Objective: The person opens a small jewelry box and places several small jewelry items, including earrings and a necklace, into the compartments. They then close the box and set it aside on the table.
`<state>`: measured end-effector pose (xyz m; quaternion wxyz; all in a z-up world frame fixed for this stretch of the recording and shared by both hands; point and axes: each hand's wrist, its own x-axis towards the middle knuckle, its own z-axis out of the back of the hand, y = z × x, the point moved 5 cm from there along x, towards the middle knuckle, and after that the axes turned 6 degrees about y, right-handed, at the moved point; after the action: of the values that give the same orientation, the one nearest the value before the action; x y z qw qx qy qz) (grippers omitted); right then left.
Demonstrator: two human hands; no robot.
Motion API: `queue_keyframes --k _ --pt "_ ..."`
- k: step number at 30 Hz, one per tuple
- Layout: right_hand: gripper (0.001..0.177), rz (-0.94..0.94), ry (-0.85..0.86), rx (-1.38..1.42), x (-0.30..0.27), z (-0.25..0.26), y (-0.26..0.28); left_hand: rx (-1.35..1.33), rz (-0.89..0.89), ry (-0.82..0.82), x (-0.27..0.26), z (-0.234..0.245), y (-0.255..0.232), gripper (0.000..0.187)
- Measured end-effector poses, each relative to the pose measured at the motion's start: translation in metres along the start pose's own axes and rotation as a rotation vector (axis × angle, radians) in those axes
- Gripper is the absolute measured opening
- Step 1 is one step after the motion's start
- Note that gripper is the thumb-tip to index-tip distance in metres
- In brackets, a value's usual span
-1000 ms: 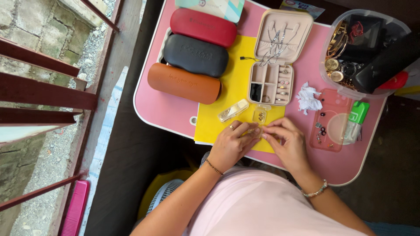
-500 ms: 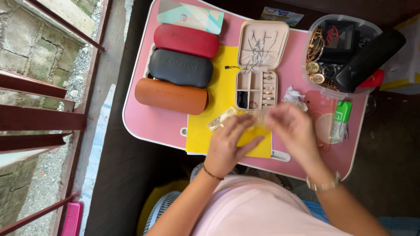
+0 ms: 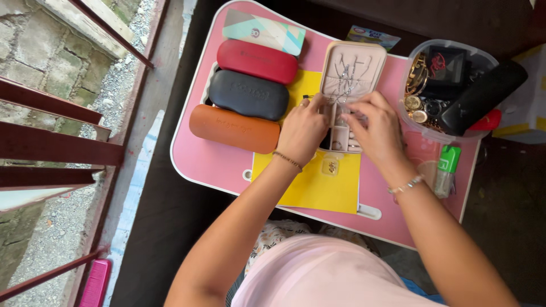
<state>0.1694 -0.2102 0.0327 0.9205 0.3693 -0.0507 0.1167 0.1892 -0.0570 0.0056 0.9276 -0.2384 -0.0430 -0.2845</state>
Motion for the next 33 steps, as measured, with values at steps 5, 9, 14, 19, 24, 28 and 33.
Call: queue_keyframes --k 5,9,14,19,24,28,33 --pt "0.033 0.054 0.076 -0.154 -0.009 0.006 0.016 -0.032 0.075 0.05 0.011 -0.015 0.004 0.012" --pt "0.037 0.051 0.056 -0.18 -0.005 -0.001 0.021 -0.081 0.074 0.04 0.011 -0.015 0.002 0.035" --pt "0.046 0.066 0.044 -0.203 -0.002 -0.006 0.016 -0.123 0.111 0.057 0.007 -0.02 0.004 0.012" --pt "0.046 0.035 0.045 -0.232 -0.002 -0.009 0.01 -0.176 0.117 -0.028 0.001 -0.026 0.003 0.008" --pt "0.045 0.065 0.015 -0.212 -0.004 -0.01 0.007 -0.206 0.134 0.013 -0.001 -0.032 0.01 0.007" --pt "0.046 -0.001 0.053 -0.072 0.0 -0.012 -0.003 -0.222 0.142 0.036 0.006 -0.03 0.021 0.009" --pt "0.045 0.031 0.045 -0.077 0.003 -0.012 -0.006 -0.231 0.096 0.003 0.016 -0.022 0.025 0.005"
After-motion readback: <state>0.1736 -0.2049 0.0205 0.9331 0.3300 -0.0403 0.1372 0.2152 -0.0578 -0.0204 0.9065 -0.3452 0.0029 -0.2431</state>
